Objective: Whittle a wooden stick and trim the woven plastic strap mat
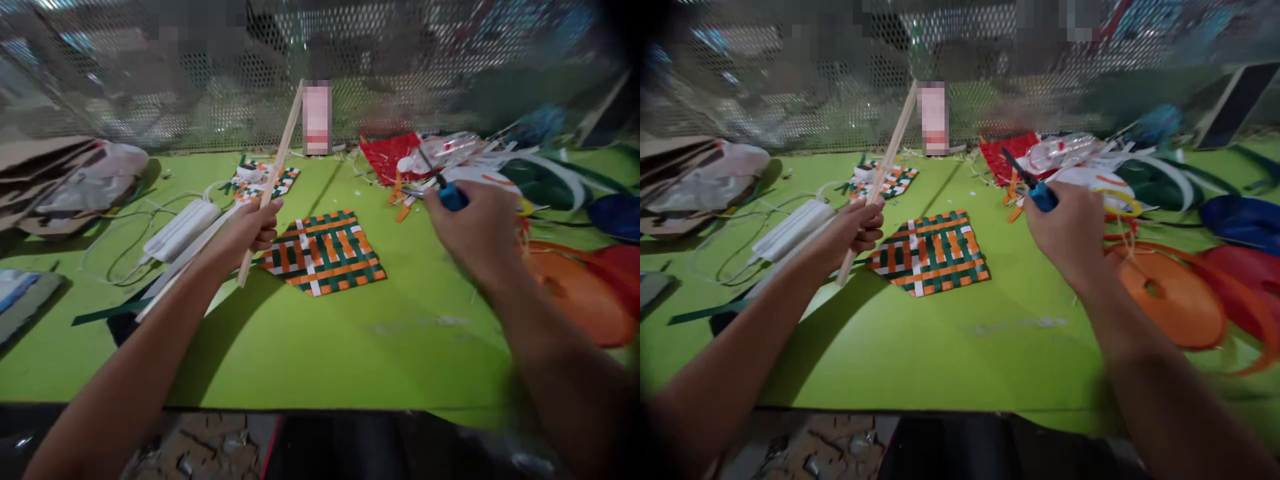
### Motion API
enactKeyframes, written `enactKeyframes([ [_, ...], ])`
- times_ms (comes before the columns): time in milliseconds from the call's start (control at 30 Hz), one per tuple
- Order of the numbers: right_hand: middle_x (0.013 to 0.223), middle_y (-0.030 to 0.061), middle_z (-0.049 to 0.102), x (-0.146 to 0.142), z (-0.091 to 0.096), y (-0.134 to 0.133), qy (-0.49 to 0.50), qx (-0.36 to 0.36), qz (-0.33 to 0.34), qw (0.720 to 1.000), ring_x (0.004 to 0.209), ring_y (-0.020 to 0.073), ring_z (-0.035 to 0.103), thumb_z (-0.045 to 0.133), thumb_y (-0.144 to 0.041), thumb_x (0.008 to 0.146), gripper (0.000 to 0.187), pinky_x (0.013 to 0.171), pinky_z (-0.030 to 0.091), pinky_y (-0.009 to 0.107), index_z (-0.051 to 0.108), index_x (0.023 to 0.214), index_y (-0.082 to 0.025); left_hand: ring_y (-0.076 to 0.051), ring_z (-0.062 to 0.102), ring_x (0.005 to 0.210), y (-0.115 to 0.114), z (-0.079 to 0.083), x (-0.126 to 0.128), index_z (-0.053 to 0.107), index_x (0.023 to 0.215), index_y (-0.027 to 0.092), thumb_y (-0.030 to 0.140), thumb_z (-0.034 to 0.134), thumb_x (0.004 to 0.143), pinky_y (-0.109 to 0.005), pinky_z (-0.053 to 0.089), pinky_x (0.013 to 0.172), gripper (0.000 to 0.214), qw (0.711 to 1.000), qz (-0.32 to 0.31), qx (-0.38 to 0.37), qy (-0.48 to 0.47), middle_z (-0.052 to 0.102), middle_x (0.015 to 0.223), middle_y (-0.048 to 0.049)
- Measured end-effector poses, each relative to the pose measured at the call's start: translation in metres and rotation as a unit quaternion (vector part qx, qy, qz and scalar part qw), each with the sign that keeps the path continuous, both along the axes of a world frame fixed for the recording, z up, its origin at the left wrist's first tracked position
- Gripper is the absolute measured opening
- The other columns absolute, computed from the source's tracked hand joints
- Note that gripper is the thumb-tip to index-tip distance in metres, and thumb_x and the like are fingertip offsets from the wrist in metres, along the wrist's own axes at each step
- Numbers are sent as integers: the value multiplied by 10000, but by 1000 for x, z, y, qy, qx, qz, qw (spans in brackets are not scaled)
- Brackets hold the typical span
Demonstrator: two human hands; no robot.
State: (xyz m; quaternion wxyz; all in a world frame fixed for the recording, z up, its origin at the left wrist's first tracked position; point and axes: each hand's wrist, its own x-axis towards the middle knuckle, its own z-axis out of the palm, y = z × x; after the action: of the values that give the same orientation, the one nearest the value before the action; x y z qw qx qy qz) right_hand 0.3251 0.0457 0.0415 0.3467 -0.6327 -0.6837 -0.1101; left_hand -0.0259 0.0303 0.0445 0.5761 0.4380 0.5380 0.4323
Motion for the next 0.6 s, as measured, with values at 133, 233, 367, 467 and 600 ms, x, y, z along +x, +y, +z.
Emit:
enactKeyframes([
  [133,527,-49,258,-6,10,-7,-3,7,-11,1000,512,113,216,685,-406,860,514,581,171,355,304,557,-241,-8,181,407,-5,4,8,407,826,214,380,627,967,-140,71,373,309,998,22,-50,-40,308,653,67],
  [233,538,-54,241,-9,14,-9,-8,15,-12,1000,522,107,194,678,-424,884,543,579,155,344,283,562,-236,-10,149,402,-10,15,13,472,839,201,432,518,1020,-142,36,373,297,991,16,-100,-86,304,654,54],
  [367,614,-29,407,-5,6,-4,15,-4,-30,999,576,146,348,690,-464,832,386,588,237,334,418,665,-248,-15,148,402,-16,12,16,507,828,193,461,524,1010,-134,65,364,325,984,-30,-130,-116,269,642,56],
  [467,801,40,609,-3,-5,2,49,-18,-25,998,706,207,516,723,-437,774,269,664,384,354,572,872,-236,-13,178,403,-18,0,18,515,842,184,419,593,970,-132,112,344,279,982,-83,-117,-126,291,654,63],
  [600,992,126,705,-5,-15,7,56,-56,59,995,890,289,634,681,-402,839,272,804,481,418,651,1032,-213,-17,210,398,-19,-8,19,497,868,190,360,619,957,-118,152,333,227,982,-114,-85,-127,305,652,76],
])
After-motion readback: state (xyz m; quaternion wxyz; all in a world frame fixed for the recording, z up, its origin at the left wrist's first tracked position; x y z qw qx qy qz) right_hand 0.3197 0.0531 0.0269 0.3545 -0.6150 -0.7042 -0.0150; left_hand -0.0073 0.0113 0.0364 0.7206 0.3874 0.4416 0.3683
